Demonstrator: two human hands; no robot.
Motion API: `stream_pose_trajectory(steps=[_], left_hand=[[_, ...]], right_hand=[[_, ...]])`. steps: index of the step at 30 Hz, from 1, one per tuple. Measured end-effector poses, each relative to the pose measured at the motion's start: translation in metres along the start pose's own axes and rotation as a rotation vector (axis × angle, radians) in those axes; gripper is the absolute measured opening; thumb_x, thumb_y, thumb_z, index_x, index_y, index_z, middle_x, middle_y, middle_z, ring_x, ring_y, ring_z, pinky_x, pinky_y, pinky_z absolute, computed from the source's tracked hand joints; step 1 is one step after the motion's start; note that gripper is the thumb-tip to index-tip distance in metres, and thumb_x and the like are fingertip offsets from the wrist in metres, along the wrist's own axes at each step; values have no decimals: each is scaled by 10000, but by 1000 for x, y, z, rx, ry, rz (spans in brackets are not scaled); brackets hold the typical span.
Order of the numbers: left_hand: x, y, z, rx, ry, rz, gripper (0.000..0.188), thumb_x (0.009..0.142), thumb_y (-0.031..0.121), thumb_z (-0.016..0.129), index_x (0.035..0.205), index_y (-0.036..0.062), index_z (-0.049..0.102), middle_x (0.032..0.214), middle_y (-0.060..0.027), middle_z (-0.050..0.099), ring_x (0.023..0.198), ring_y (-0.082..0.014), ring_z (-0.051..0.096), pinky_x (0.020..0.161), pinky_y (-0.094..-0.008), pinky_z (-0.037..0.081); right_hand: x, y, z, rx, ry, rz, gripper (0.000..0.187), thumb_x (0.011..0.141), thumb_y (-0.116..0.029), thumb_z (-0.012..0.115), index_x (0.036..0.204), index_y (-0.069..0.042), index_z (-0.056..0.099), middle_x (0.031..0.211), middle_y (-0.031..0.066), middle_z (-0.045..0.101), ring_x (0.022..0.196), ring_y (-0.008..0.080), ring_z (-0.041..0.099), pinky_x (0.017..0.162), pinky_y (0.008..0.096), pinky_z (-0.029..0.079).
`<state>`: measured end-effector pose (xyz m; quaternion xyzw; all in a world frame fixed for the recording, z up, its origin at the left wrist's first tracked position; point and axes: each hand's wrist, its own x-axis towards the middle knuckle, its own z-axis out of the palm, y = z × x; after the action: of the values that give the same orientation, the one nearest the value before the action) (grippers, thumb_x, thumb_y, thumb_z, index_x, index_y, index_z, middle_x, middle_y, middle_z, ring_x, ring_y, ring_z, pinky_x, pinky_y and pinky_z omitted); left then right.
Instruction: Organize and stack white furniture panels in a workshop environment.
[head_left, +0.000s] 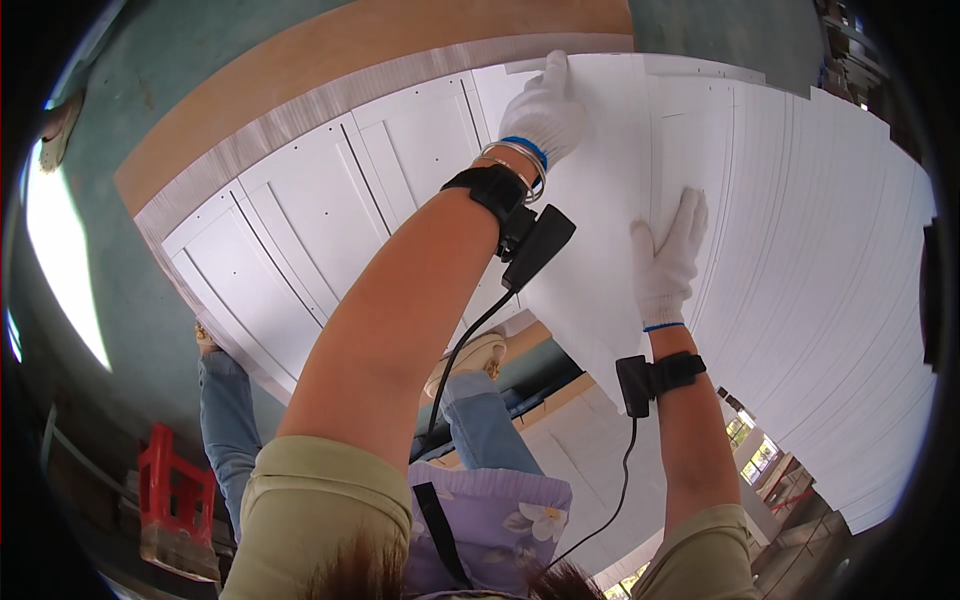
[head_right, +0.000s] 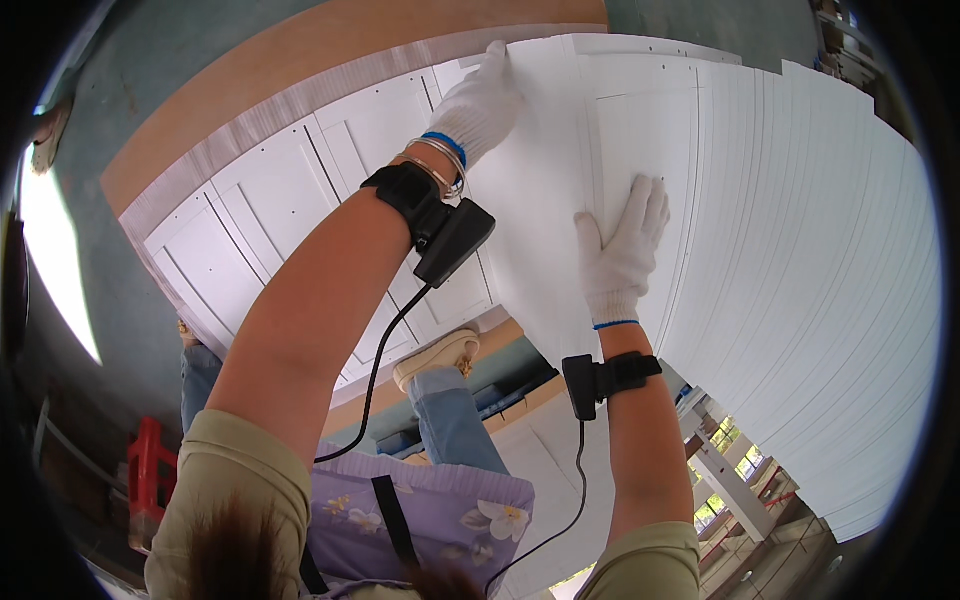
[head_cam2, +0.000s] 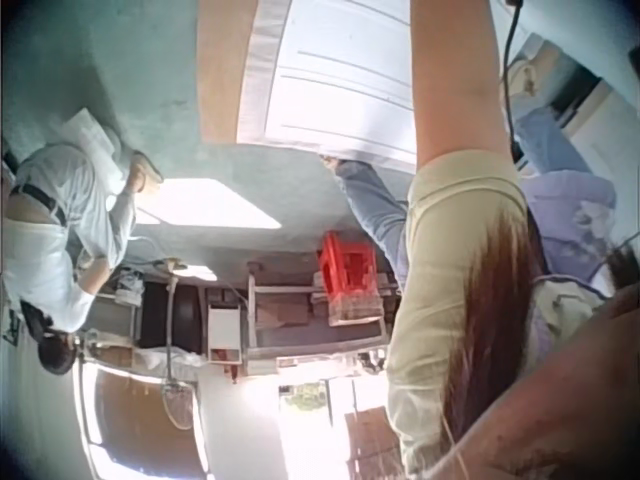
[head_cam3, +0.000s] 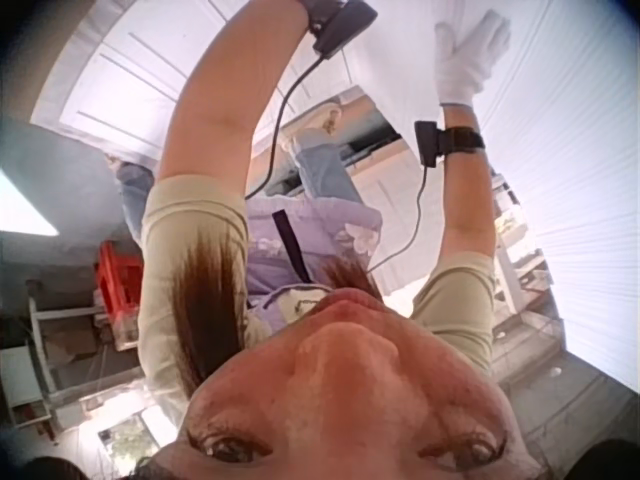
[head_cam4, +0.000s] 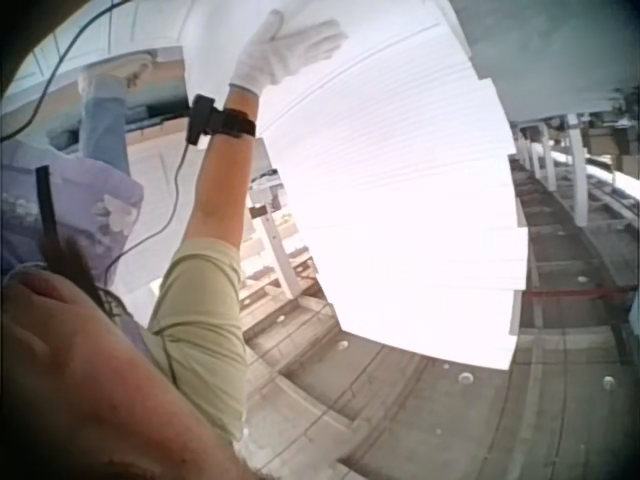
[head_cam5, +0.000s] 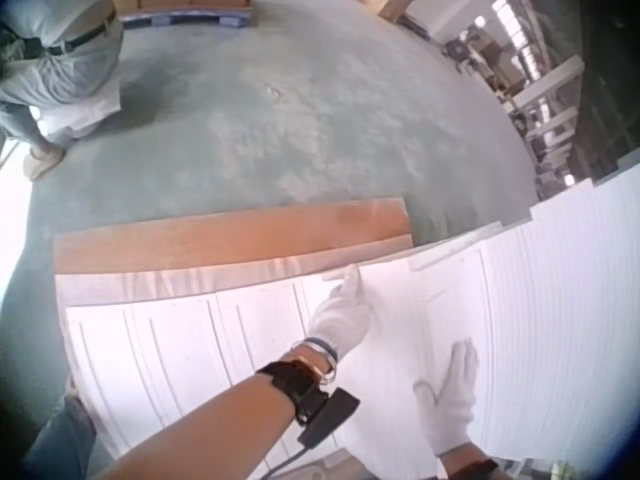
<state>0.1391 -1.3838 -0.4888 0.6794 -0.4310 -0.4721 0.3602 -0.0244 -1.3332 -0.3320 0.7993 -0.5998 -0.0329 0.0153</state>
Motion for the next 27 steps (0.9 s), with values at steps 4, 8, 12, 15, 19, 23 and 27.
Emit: stream_pose_trajectory(steps=[4, 8, 12, 15, 19, 23, 27], left_hand=[[10, -11, 16, 44, 26, 61, 639, 784, 148, 457, 1372, 65, 219, 1276, -242, 418, 1133, -375, 463, 954, -382, 387], [-13, 28, 3, 142, 179, 194, 367, 822, 117, 489, 1160, -24, 499, 1170, -241, 498, 1068, -362, 506, 919, -375, 431], [-27, 51, -32, -27, 84, -4, 529, 802, 138, 467, 1294, 22, 313, 1210, -238, 458, 1084, -370, 483, 914, -411, 421], [-30, 52, -38, 83, 117, 8, 567, 794, 139, 462, 1318, 44, 269, 1236, -215, 440, 1112, -367, 457, 911, -428, 418], [-39, 61, -34, 159, 278, 91, 570, 790, 128, 468, 1324, 62, 279, 1223, -188, 450, 1143, -361, 425, 914, -437, 414], [-41, 70, -39, 194, 257, 94, 593, 786, 118, 475, 1338, 62, 267, 1220, -188, 446, 1137, -366, 425, 921, -428, 413], [-41, 70, -41, 96, 165, 77, 610, 783, 114, 481, 1348, 59, 256, 1236, -186, 435, 1157, -366, 404, 937, -422, 403]], right_hand=[[0, 3, 2, 9, 13, -13, 772, 723, -253, 629, 1346, -14, 242, 1381, 213, 258, 1302, 401, 207, 1047, 466, 276], [1, 17, -2, -42, 18, -7, 773, 724, -271, 626, 1345, -10, 245, 1383, 216, 257, 1301, 401, 209, 1047, 466, 274], [0, 15, 0, -24, 26, -18, 778, 724, -285, 626, 1345, -6, 249, 1387, 222, 252, 1301, 406, 209, 1050, 458, 269], [0, 11, 1, -10, 24, -22, 777, 723, -286, 630, 1345, -8, 255, 1384, 227, 256, 1299, 414, 209, 1053, 458, 263], [0, 12, -2, -20, 20, -13, 774, 722, -285, 632, 1345, -15, 262, 1386, 224, 259, 1298, 416, 209, 1057, 458, 257], [0, 12, -2, -36, 20, -14, 773, 725, -286, 635, 1350, -25, 263, 1399, 215, 251, 1304, 418, 198, 1065, 462, 243], [-1, 11, -1, -30, 20, -11, 782, 726, -293, 636, 1359, -33, 257, 1409, 209, 240, 1312, 419, 183, 1071, 467, 234]])
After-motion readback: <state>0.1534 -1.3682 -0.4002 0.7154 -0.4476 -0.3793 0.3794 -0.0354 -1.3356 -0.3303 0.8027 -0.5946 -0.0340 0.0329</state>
